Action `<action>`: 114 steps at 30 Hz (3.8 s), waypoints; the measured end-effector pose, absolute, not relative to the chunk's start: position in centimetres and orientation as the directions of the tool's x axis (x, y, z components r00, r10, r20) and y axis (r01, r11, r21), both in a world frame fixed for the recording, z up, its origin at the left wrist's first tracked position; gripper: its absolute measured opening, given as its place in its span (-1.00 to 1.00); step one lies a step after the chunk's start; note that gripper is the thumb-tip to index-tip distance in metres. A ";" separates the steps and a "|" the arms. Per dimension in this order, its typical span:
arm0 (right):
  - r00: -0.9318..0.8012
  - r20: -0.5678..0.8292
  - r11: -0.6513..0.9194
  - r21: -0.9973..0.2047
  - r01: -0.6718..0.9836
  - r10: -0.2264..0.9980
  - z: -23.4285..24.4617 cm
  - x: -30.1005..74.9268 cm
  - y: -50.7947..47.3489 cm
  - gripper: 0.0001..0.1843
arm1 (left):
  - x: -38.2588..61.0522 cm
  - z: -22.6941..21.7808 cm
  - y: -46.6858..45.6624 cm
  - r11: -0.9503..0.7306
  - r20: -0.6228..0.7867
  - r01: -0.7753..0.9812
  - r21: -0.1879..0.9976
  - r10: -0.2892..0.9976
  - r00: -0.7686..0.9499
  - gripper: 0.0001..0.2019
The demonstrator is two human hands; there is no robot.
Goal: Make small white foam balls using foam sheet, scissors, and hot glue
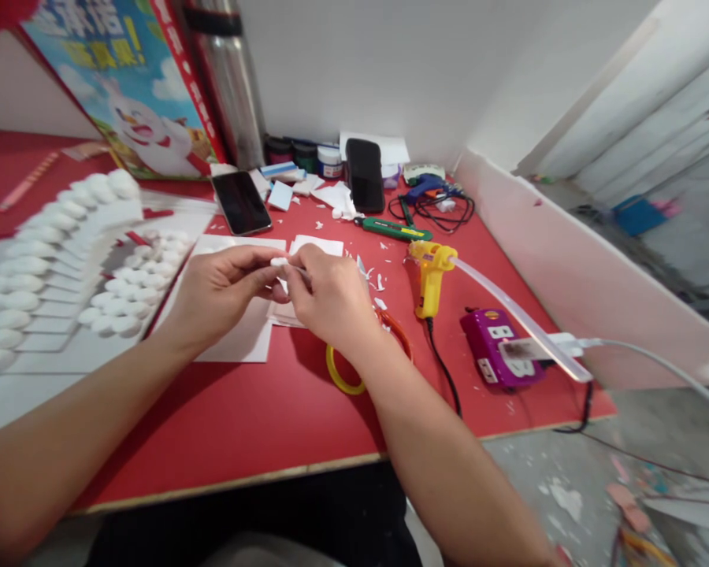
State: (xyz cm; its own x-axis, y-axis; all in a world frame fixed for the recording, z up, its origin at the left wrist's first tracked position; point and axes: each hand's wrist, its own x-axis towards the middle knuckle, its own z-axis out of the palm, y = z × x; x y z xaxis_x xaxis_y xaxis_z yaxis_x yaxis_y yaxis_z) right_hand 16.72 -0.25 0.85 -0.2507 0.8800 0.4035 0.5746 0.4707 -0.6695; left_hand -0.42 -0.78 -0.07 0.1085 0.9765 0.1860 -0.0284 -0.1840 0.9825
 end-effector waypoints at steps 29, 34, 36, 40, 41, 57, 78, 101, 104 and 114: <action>-0.255 0.276 0.308 -0.947 0.095 0.927 2.6 17.0 -0.8 -0.79 | -1.7 0.1 -0.2 0.656 -0.232 -0.566 0.498 0.731 0.642 -0.89; -0.283 0.381 0.460 -0.832 0.309 0.880 1.9 16.7 -1.0 -0.85 | -1.2 -0.3 0.0 0.598 -0.274 -0.491 0.634 0.767 0.580 -0.93; -0.287 0.417 0.501 -0.786 0.362 0.862 1.7 16.7 -1.0 -0.88 | -0.9 -0.3 0.0 0.581 -0.275 -0.482 0.656 0.778 0.565 -0.92; -0.301 0.419 0.512 -0.765 0.391 0.856 1.8 16.8 -1.0 -0.88 | -0.8 -0.4 -0.1 0.591 -0.276 -0.484 0.645 0.771 0.574 -0.92; -0.298 0.421 0.512 -0.767 0.387 0.857 1.8 16.8 -1.0 -0.89 | -0.9 -0.4 0.0 0.596 -0.276 -0.489 0.636 0.768 0.578 -0.92; -0.236 0.186 0.237 -0.948 0.213 0.954 2.9 18.4 0.3 -0.60 | -1.8 0.0 0.4 0.185 -0.124 -0.161 0.969 0.937 0.327 -0.90; -0.289 0.078 0.213 -0.855 0.472 0.954 1.3 16.4 -0.1 -0.66 | -1.5 -0.3 -0.1 -0.123 0.087 0.152 0.981 0.971 0.223 -0.82; -0.344 -0.250 -0.320 -0.933 -0.166 0.905 1.1 15.9 0.5 -0.67 | -1.6 -0.4 -0.5 -0.308 0.244 0.402 0.862 0.948 0.203 -0.81; -0.304 -0.230 -0.283 -0.948 -0.144 0.924 1.1 15.8 0.5 -0.70 | -1.5 -0.2 -0.5 -0.316 0.244 0.404 0.858 0.944 0.220 -0.83; -0.268 -0.127 -0.115 -0.992 0.061 0.955 1.2 16.0 0.4 -0.74 | -1.5 -0.5 -0.3 -0.218 0.166 0.275 0.936 0.966 0.199 -0.79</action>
State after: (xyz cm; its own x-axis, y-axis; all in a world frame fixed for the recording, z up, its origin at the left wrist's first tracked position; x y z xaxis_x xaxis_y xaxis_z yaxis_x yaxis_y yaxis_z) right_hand 16.05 0.42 1.23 -0.2683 0.9549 -0.1270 0.0609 -0.1148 -0.9915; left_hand -1.54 -0.29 -0.53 0.1993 0.9658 0.1659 0.2753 -0.2176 0.9364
